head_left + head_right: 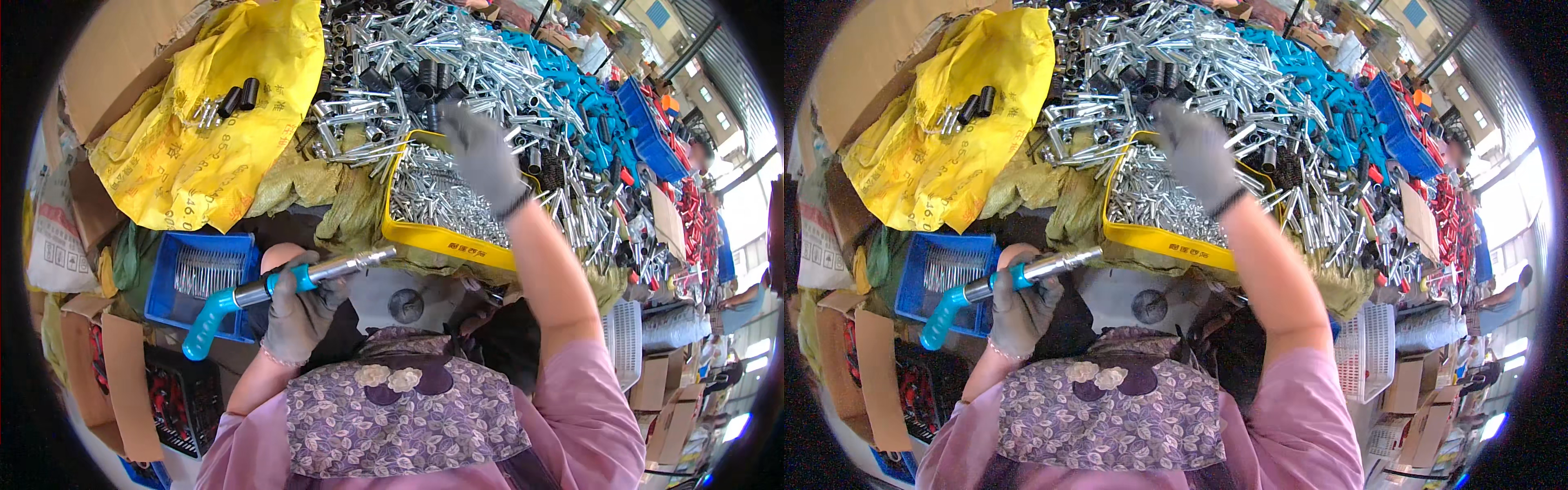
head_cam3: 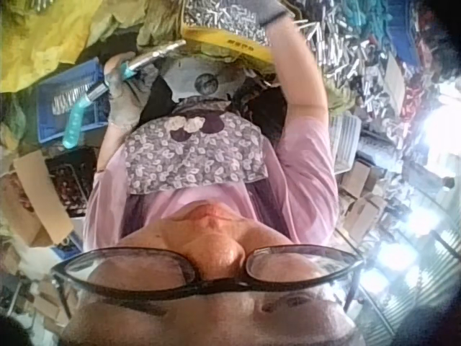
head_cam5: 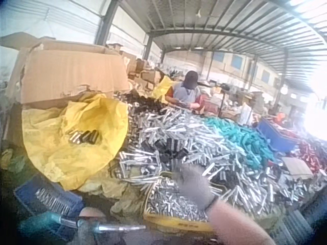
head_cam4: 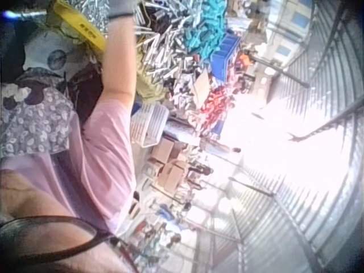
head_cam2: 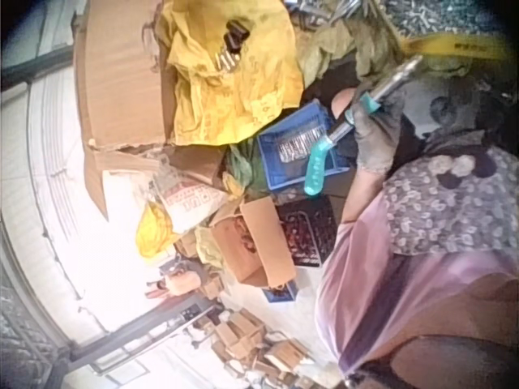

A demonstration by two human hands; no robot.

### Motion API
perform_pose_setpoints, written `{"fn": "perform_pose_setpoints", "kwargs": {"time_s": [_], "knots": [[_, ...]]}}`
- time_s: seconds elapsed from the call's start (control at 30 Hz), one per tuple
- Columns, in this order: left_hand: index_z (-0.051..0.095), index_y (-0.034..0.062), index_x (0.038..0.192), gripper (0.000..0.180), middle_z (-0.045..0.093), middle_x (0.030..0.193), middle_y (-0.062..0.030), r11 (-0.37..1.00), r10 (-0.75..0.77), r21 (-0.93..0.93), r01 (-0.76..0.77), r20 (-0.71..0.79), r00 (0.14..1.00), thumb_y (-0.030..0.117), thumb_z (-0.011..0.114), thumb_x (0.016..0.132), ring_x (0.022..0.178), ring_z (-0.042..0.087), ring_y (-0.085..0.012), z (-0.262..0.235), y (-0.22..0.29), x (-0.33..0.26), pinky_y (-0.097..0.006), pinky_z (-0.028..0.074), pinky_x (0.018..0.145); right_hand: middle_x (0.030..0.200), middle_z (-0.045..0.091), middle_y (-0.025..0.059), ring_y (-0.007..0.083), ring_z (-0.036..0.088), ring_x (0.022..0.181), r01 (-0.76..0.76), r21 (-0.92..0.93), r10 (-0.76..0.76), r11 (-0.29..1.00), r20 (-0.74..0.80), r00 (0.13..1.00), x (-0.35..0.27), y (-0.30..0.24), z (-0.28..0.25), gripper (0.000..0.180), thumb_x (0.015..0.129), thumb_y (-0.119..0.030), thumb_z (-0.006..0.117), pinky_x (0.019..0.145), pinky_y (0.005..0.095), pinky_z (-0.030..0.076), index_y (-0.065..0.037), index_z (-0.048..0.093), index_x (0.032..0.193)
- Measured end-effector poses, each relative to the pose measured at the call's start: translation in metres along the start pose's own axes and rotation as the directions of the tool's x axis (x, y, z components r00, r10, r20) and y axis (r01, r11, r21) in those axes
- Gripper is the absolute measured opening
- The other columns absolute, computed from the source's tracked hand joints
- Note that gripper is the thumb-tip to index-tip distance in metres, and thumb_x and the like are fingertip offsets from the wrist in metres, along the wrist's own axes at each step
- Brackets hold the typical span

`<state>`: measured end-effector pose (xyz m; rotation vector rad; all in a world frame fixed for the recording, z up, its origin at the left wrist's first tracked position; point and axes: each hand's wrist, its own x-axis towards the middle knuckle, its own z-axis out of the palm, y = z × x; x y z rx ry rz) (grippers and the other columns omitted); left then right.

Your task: The recorder sorts through metal tubes and components, assembling them with springs and pins using a manual tool.

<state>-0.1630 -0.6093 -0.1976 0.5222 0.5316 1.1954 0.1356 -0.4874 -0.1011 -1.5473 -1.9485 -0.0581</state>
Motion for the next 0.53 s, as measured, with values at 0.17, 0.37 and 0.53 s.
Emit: {"fn": "perform_pose_setpoints", "kwargs": {"time_s": [0.17, 0.37, 0.53], "knots": [[0.050, 0.0081, 0.120, 0.054, 0.060, 0.102, -0.0035, 0.996, -0.035, -0.085, 0.031, -0.039, 0.999, 0.054, 0.061, 0.093, 0.082, 0.062, -0.0106, 0.001, 0.002, 0.007, -0.025, 0.058, 0.079, 0.123, 0.066, 0.0139, 0.0328, 0.062, 0.117, 0.213, -0.599, 0.110, 0.772, 0.455, 0.883, 0.039, 0.109, -0.020, 0.036, 0.085, -0.010, 0.057, 0.099, 0.0401, 0.051, -0.011, 0.064, 0.120], [0.052, 0.0073, 0.122, 0.051, 0.060, 0.106, -0.0034, 0.996, 0.031, -0.081, -0.037, -0.066, 0.997, 0.051, 0.059, 0.095, 0.089, 0.059, -0.0106, -0.008, 0.005, -0.013, -0.024, 0.055, 0.079, 0.114, 0.066, 0.0160, 0.0279, 0.064, 0.109, -0.022, 0.252, -0.023, 0.968, 0.176, 0.984, -0.050, -0.020, -0.044, 0.040, 0.080, -0.006, 0.073, 0.095, 0.0358, 0.049, -0.005, 0.065, 0.119], [0.055, 0.0085, 0.121, 0.057, 0.061, 0.108, -0.0056, 0.997, -0.079, -0.004, 0.079, -0.001, 0.997, 0.057, 0.060, 0.092, 0.092, 0.060, -0.0157, -0.016, -0.017, -0.025, -0.027, 0.053, 0.081, 0.123, 0.064, 0.0167, 0.0321, 0.061, 0.117, -0.105, 0.548, -0.004, 0.830, 0.194, 0.981, -0.157, -0.074, -0.021, 0.039, 0.077, -0.012, 0.077, 0.101, 0.0392, 0.047, -0.009, 0.071, 0.115]]}}
